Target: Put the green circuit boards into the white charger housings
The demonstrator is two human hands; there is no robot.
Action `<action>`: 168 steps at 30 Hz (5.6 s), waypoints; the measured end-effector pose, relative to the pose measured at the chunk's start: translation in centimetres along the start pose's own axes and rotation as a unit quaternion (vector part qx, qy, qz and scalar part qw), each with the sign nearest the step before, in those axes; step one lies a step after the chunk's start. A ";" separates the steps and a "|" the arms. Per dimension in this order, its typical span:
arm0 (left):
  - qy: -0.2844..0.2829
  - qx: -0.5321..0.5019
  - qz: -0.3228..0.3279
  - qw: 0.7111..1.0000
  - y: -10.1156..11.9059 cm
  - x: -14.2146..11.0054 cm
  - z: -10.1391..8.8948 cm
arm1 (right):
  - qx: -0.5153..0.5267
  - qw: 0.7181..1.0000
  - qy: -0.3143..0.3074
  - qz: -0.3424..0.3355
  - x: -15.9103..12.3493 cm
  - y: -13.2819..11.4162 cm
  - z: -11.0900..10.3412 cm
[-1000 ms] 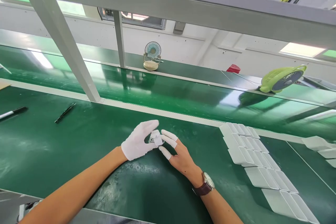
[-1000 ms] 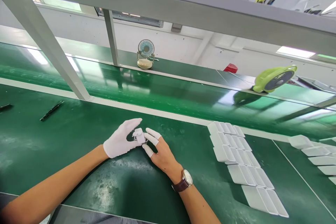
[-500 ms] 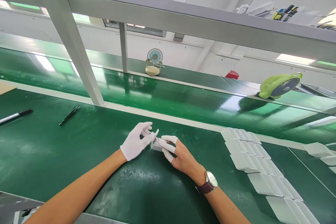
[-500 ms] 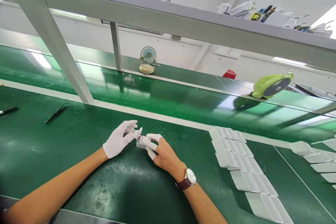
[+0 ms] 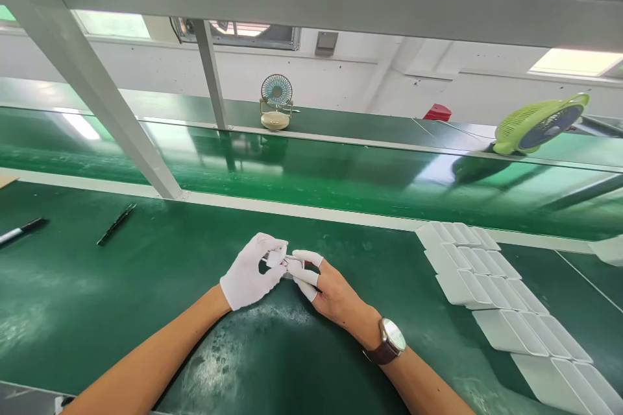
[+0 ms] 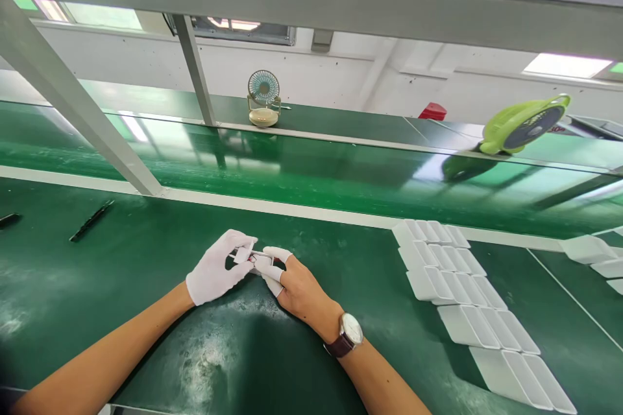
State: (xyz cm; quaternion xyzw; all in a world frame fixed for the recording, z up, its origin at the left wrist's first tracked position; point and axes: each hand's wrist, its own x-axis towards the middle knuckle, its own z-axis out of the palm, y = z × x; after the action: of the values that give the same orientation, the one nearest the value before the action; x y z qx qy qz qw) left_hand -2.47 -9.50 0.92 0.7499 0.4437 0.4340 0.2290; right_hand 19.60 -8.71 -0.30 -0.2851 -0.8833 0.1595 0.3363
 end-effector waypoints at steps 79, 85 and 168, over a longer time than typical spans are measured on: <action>0.037 0.094 0.087 0.991 -1.3 -0.2 0.5 | -0.043 0.993 -0.045 0.102 0.7 -0.4 0.6; 0.029 0.090 0.083 0.992 -1.6 -0.3 0.4 | -0.046 0.994 -0.031 0.097 0.5 -0.4 0.4; 0.041 -0.046 0.004 0.998 1.7 -1.0 0.8 | 0.554 0.750 -0.006 0.361 0.7 -2.9 1.5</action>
State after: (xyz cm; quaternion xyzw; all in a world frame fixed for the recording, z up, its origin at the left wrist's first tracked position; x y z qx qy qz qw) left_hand -1.23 -11.17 1.33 0.7222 0.4294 0.4847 0.2432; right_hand 17.03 -10.70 0.32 -0.3451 -0.4730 0.7324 0.3475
